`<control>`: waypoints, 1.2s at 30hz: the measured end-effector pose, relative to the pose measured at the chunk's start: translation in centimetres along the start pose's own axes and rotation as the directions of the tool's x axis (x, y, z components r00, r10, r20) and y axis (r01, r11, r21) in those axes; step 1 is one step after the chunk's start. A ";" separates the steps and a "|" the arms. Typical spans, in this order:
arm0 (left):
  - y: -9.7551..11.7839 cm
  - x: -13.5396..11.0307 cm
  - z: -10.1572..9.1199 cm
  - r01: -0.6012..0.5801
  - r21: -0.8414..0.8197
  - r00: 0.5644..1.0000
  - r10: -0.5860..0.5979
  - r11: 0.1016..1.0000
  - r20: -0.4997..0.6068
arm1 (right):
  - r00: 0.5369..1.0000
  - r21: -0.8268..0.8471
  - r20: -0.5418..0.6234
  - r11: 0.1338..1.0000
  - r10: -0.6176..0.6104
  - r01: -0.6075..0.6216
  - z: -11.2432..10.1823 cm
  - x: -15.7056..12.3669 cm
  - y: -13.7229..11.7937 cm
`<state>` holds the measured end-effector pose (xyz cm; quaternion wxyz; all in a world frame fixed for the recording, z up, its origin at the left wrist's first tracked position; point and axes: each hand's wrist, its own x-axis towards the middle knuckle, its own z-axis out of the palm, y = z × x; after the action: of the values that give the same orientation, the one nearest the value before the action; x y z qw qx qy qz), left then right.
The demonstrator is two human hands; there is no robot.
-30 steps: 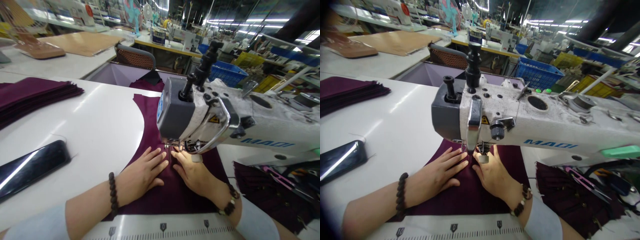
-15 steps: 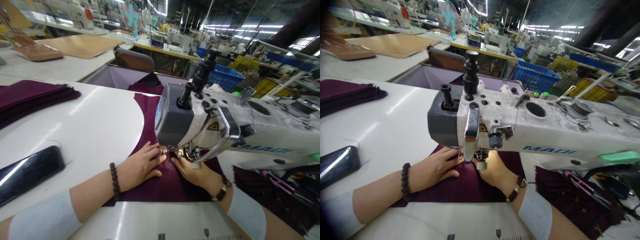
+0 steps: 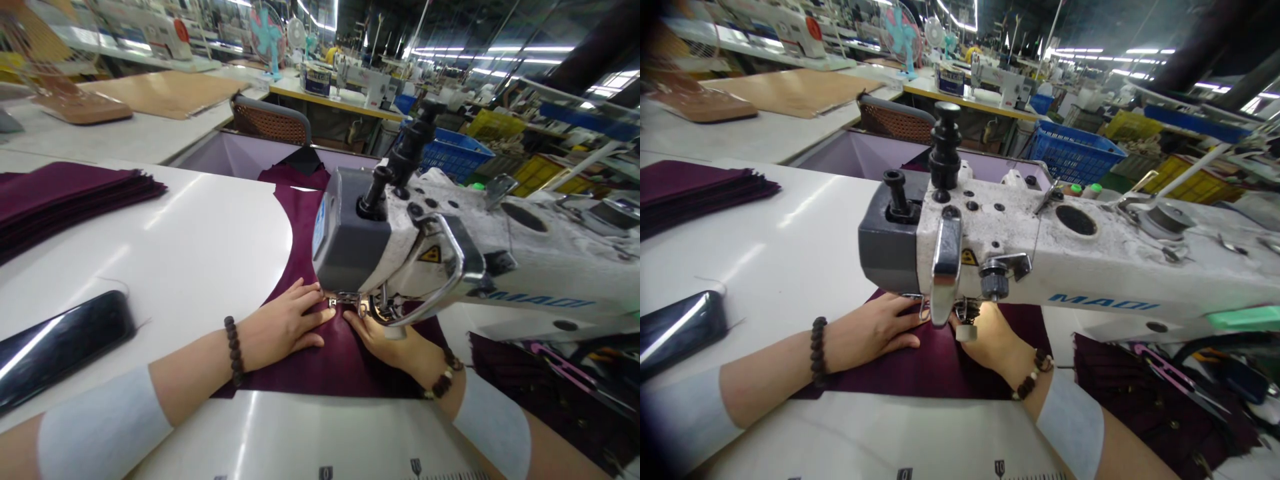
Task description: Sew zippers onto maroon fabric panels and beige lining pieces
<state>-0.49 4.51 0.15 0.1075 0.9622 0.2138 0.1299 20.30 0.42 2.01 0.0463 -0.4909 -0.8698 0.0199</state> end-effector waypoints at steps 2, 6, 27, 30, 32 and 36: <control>-0.2 0.1 0.0 -0.009 -0.002 1.000 0.009 1.000 -0.002 | 1.000 -0.024 0.002 1.000 -0.015 0.015 0.0 0.1 0.0; -0.4 0.2 0.0 -0.023 -0.010 1.000 0.023 1.000 -0.008 | 0.999 -0.069 -0.012 0.997 -0.045 0.044 0.0 0.1 0.0; 2.8 0.0 -1.3 0.169 0.209 0.985 -0.171 0.963 -0.007 | 0.984 0.065 -0.077 0.986 0.158 -0.153 0.1 -7.3 -8.2; 4.0 0.4 -0.3 0.202 0.216 0.979 -0.195 0.955 -0.052 | 0.967 0.078 -0.087 0.969 0.240 -0.234 -1.5 -5.1 -6.7; 4.2 0.7 0.2 0.232 0.203 0.973 -0.224 0.951 -0.061 | 0.955 0.081 -0.107 0.959 0.278 -0.270 -1.7 -3.5 -5.4; 4.2 1.0 0.8 0.285 0.190 0.959 -0.280 0.940 -0.052 | 0.959 0.152 -0.047 0.951 0.279 -0.269 0.1 -1.9 -3.7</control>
<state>2.23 1.13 0.68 0.0274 0.9258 0.3626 0.1032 18.13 -3.05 2.10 0.1079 -0.6024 -0.7875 0.0719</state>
